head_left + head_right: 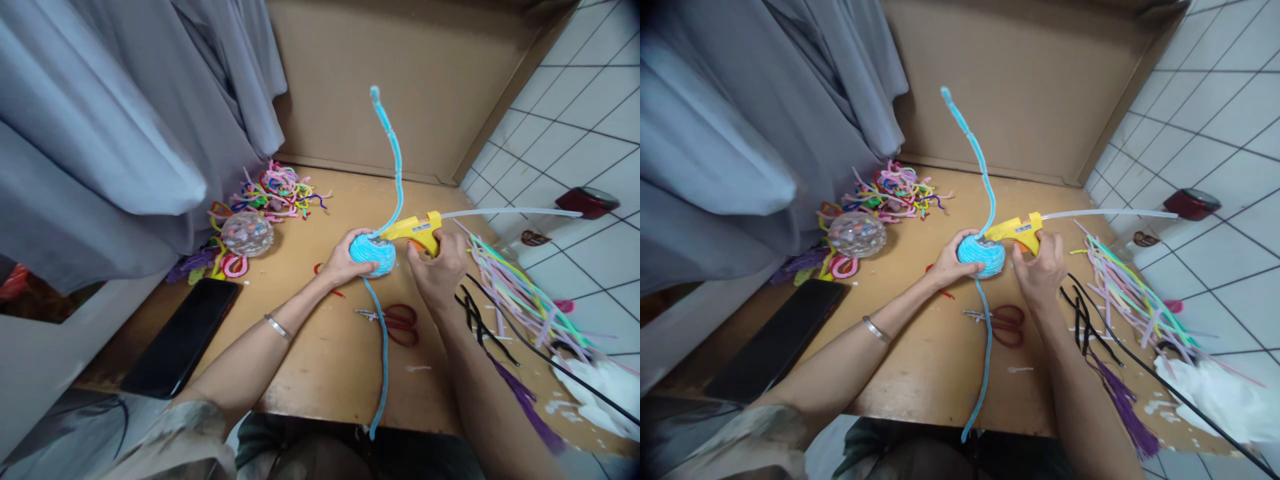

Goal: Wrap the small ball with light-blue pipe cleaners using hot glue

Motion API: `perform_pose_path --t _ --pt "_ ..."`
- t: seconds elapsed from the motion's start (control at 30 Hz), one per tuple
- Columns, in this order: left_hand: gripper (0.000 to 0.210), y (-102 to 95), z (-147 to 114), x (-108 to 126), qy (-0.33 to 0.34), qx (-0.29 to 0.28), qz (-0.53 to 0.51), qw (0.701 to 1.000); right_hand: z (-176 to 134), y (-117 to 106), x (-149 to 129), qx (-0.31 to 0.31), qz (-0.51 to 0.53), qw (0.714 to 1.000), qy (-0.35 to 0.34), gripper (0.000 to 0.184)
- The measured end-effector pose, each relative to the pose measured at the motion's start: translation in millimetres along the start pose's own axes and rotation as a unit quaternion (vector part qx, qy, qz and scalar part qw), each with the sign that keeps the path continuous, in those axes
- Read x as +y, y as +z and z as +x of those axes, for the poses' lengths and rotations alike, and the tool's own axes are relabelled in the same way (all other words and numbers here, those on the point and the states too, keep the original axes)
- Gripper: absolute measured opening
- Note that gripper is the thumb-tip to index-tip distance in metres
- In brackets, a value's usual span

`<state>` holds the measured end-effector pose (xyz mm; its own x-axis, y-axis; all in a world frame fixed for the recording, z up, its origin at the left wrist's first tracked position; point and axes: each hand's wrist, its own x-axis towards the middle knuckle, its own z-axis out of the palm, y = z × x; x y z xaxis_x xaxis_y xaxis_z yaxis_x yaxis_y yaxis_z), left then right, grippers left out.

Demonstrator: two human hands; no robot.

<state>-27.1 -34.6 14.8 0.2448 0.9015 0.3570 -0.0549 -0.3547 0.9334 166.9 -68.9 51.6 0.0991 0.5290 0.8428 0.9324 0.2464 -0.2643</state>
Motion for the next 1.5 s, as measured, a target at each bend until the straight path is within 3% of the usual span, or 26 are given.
perform_pose_path --t 0.47,1.5 --pt "0.072 -0.4 -0.2 -0.8 -0.007 -0.002 -0.003 1.0 5.5 -3.4 1.7 0.002 0.026 0.999 -0.031 0.023" --pt "0.074 -1.6 0.2 0.7 -0.014 -0.007 -0.009 1.0 7.3 -6.7 -0.1 0.005 0.042 0.999 -0.015 0.021"
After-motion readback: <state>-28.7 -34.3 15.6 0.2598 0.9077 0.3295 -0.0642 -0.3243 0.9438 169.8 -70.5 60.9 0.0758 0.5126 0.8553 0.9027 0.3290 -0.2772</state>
